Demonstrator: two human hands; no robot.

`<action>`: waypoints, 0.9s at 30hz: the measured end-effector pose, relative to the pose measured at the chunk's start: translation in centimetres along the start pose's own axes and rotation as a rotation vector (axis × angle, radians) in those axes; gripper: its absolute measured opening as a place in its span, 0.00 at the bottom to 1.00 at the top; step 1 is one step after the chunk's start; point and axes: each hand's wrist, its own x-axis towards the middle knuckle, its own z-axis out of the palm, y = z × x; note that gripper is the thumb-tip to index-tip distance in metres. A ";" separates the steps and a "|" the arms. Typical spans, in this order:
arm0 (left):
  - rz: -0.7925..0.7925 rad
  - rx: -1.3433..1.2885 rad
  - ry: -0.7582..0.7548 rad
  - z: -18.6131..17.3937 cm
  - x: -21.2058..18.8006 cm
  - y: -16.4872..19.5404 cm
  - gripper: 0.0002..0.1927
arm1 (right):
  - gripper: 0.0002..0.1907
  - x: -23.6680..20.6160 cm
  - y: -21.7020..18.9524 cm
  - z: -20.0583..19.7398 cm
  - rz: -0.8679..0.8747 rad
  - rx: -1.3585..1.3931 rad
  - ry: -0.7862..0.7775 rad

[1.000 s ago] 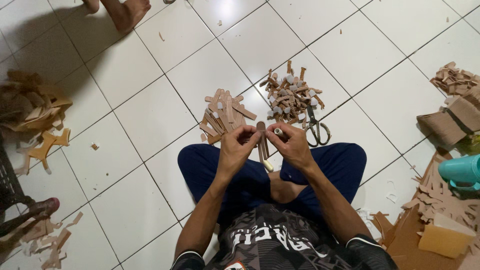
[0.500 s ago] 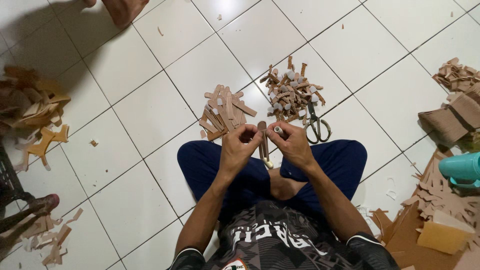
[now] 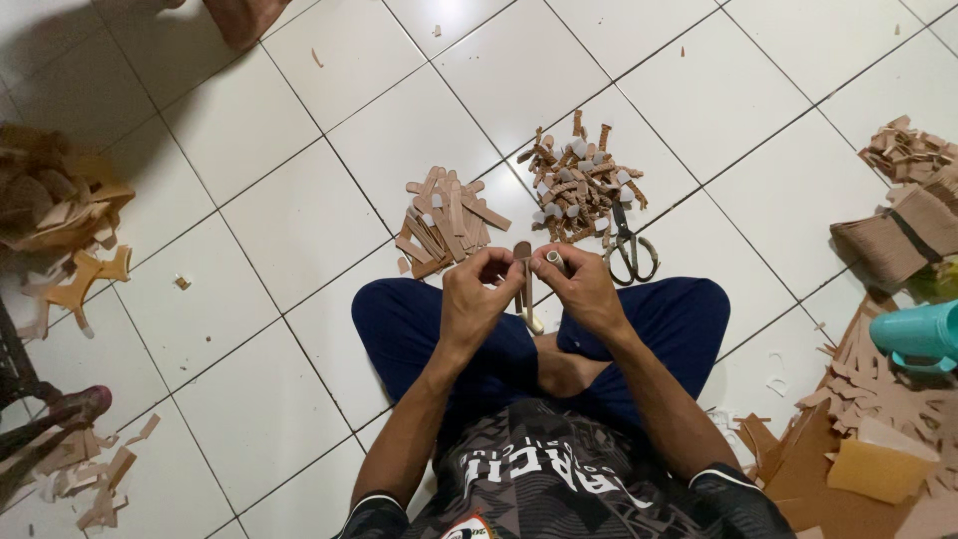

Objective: The person sits on the floor and repeatedly picks up small wooden pieces and white cylindrical components. They insert the wooden pieces into the white cylinders and place the assembled units into a growing pile on the floor.

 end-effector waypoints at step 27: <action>-0.229 -0.446 -0.096 0.9 0.1 -4.3 0.13 | 0.10 -1.0 -0.2 1.3 -0.057 -0.098 0.040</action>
